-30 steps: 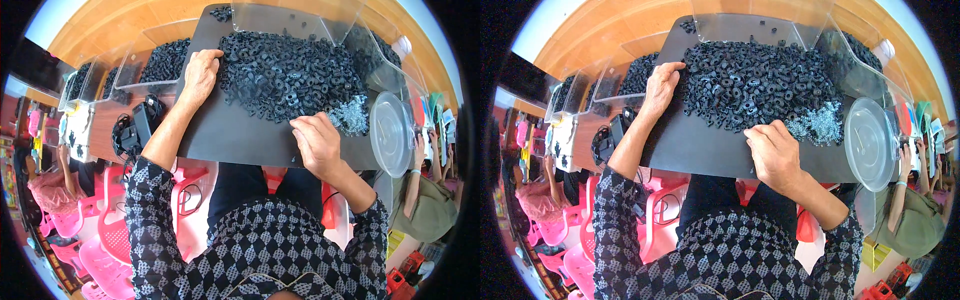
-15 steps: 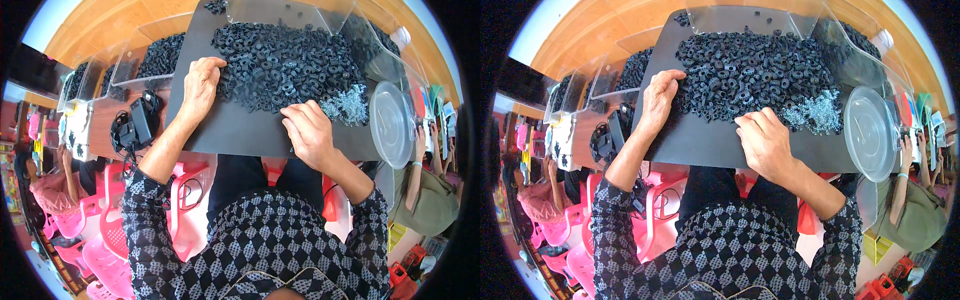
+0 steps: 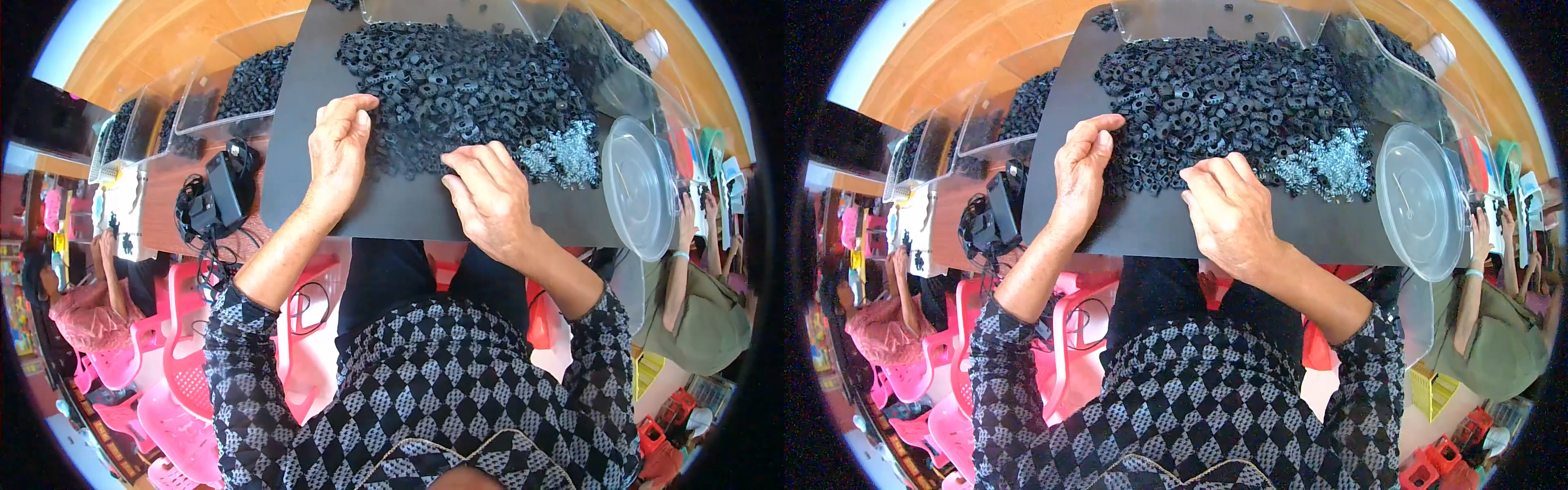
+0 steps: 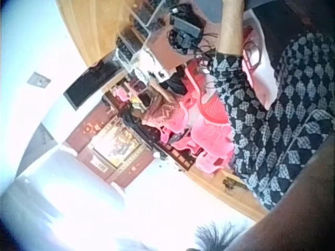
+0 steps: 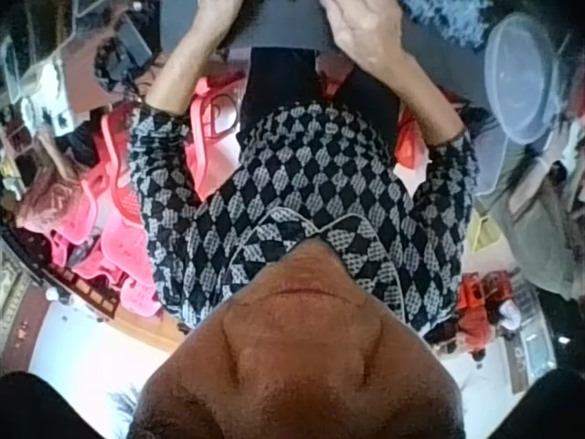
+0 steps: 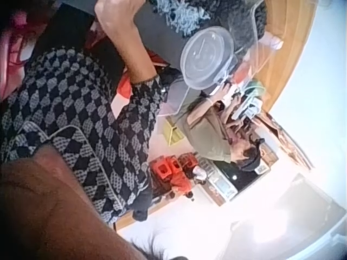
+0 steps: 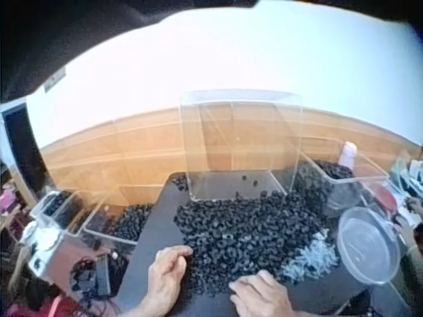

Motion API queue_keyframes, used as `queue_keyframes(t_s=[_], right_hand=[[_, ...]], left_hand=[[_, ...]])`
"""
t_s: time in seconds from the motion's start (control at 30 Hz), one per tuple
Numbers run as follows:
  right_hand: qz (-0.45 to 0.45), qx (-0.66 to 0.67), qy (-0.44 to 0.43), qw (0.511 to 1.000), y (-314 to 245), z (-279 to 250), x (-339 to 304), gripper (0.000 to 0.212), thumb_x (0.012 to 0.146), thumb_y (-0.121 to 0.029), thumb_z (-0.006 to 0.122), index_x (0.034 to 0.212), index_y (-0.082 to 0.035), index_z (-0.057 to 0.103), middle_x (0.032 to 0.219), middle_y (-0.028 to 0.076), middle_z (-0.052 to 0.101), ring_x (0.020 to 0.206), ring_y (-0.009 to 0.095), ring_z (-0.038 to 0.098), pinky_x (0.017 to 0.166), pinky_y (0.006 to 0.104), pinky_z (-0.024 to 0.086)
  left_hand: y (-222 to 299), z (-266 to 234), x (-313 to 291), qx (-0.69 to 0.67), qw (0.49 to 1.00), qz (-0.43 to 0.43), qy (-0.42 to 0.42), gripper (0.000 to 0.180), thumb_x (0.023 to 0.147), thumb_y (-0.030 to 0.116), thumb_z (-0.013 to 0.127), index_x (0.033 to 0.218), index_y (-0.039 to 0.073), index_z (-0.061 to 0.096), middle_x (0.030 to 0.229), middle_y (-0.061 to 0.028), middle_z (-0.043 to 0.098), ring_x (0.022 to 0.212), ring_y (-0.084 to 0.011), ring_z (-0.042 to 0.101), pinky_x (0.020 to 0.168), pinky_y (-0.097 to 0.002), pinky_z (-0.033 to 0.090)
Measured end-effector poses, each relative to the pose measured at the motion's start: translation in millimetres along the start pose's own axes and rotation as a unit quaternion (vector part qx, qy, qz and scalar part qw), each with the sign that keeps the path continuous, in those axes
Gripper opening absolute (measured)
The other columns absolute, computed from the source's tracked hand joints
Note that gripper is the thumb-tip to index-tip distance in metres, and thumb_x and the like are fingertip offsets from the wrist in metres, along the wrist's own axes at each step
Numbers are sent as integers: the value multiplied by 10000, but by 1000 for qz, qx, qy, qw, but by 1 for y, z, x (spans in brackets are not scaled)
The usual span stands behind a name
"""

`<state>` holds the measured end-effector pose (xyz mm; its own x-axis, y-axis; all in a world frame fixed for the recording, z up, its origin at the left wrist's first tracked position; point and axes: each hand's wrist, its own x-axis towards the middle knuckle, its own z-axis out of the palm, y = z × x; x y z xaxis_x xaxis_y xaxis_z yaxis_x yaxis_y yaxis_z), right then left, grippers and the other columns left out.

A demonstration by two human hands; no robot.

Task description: Sorting and assembling small black components at a workshop table.

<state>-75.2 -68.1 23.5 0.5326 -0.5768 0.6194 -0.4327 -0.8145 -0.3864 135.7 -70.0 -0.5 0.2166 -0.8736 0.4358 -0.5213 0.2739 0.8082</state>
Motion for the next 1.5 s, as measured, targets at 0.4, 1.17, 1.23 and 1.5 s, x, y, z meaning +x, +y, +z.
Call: queue_keyframes(t_s=[0.4,1.17,1.23,1.5], right_hand=[[1,-61,-7,998,9,-1,-1,281,663,53,668,935,11,610,899,126,585,784,282,543,657,350,470],[146,129,85,977,-30,-49,-38,185,838,38,565,1020,20,594,981,133,639,816,194,598,700,274,469],[358,278,120,883,-35,-65,-54,162,890,-72,555,1019,17,596,916,116,656,711,135,591,626,226,465],[673,409,282,547,17,-155,-114,636,834,-584,537,957,40,526,768,204,652,467,132,514,394,205,363]], left_hand=[[7,0,-5,-31,999,-15,-22,175,899,109,517,976,9,638,955,-86,622,941,-213,538,838,-291,416],[71,-25,-84,-207,974,-71,54,316,934,153,484,1175,-44,539,1188,-190,574,1019,-220,564,857,-332,451],[73,-26,-105,-234,967,-84,61,362,920,180,520,1200,-50,508,1145,-236,578,943,-220,584,812,-319,466],[76,-28,-122,-307,937,-164,-35,272,930,138,517,1090,-74,572,917,-181,641,791,-207,636,707,-285,523]])
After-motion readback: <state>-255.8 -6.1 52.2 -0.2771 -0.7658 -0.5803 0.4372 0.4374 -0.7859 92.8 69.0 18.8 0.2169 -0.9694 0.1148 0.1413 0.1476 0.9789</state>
